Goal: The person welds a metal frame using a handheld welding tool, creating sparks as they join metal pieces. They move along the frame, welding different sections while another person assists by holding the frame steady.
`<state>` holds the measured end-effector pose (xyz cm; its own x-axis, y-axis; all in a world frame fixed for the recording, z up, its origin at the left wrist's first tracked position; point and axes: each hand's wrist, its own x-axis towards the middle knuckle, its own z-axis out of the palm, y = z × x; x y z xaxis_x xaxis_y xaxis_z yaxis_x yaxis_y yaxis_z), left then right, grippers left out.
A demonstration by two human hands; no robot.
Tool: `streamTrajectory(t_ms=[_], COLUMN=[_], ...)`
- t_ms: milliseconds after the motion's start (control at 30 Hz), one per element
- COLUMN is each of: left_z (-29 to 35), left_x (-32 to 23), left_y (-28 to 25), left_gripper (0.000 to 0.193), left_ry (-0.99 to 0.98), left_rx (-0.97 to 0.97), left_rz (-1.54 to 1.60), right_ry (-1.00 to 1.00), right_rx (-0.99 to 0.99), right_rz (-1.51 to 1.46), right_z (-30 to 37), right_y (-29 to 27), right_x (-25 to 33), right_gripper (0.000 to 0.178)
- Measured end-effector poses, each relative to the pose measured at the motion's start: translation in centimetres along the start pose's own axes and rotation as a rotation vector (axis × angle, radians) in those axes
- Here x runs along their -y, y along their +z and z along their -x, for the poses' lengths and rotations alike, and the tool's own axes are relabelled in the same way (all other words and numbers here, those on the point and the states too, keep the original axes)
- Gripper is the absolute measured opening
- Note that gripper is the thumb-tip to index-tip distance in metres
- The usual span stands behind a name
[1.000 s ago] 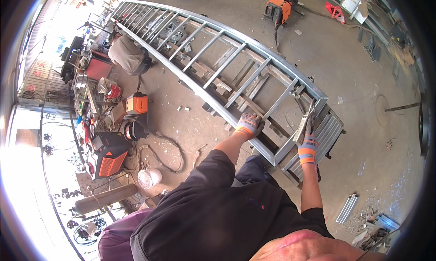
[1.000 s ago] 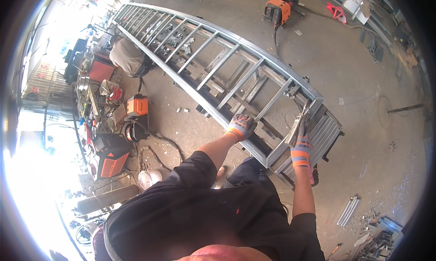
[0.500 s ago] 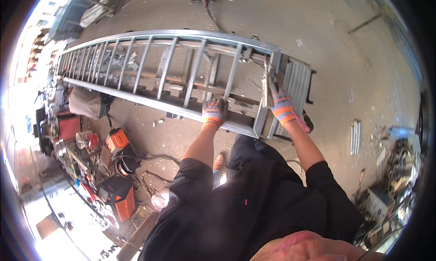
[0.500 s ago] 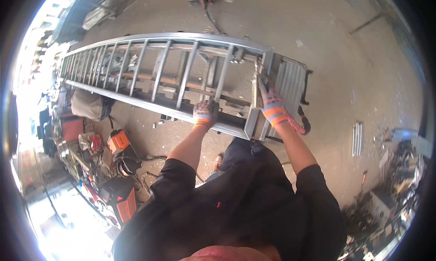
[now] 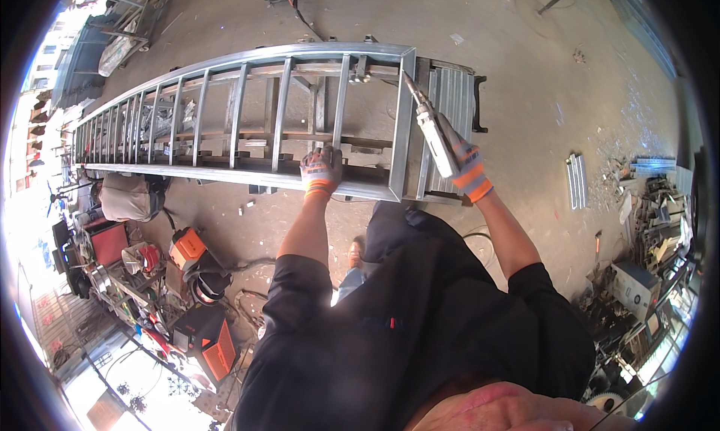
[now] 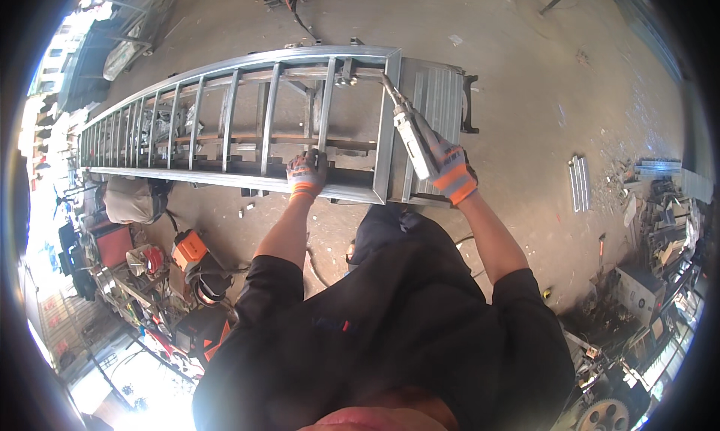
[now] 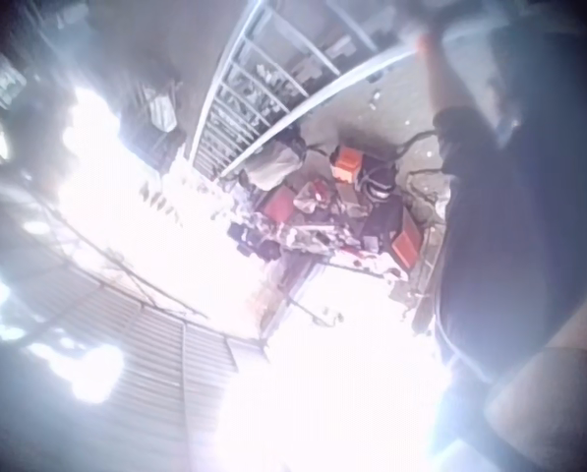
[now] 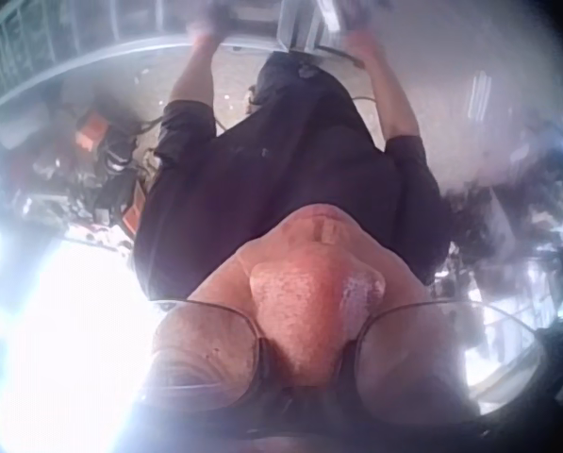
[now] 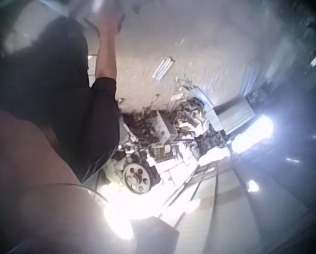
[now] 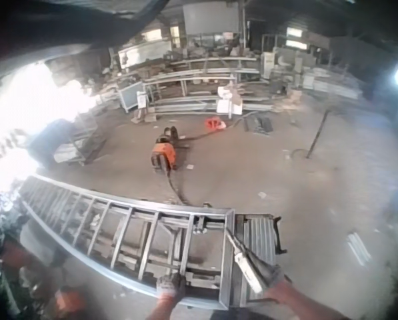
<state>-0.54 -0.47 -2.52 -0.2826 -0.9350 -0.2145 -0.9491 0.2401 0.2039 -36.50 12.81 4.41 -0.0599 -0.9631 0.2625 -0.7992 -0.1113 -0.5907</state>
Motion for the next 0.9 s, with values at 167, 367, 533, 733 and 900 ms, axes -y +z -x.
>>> streamTrajectory(t_ms=[167,367,533,733,900], left_z=[0.2,1.2,4.9,7.1,9.4], left_x=[0.4,-6.9,-22.4,-29.3,-29.2], left_y=[0.4,-1.3,-3.2,-10.0,-11.7], left_gripper=[0.055,0.053,0.045,0.053,0.049], left_ry=[-0.029,0.083,0.263,0.388,0.185], left_rx=[-0.002,-0.402,0.337,0.427,0.522], left_rz=[-0.106,0.671,1.807,1.691,1.523], right_ry=[0.051,0.259,0.112,0.091,0.103], right_rx=[0.012,0.062,-0.073,-0.094,-0.136], right_rz=[-0.071,-0.335,-0.162,-0.239,-0.149], right_z=[4.4,10.3,12.2,14.2,16.2], right_y=[-4.0,-7.2,-9.2,-10.1,-9.1], right_x=[1.4,2.7,5.5,7.7,8.0], right_gripper=[0.069,0.069,0.077,0.080,0.087])
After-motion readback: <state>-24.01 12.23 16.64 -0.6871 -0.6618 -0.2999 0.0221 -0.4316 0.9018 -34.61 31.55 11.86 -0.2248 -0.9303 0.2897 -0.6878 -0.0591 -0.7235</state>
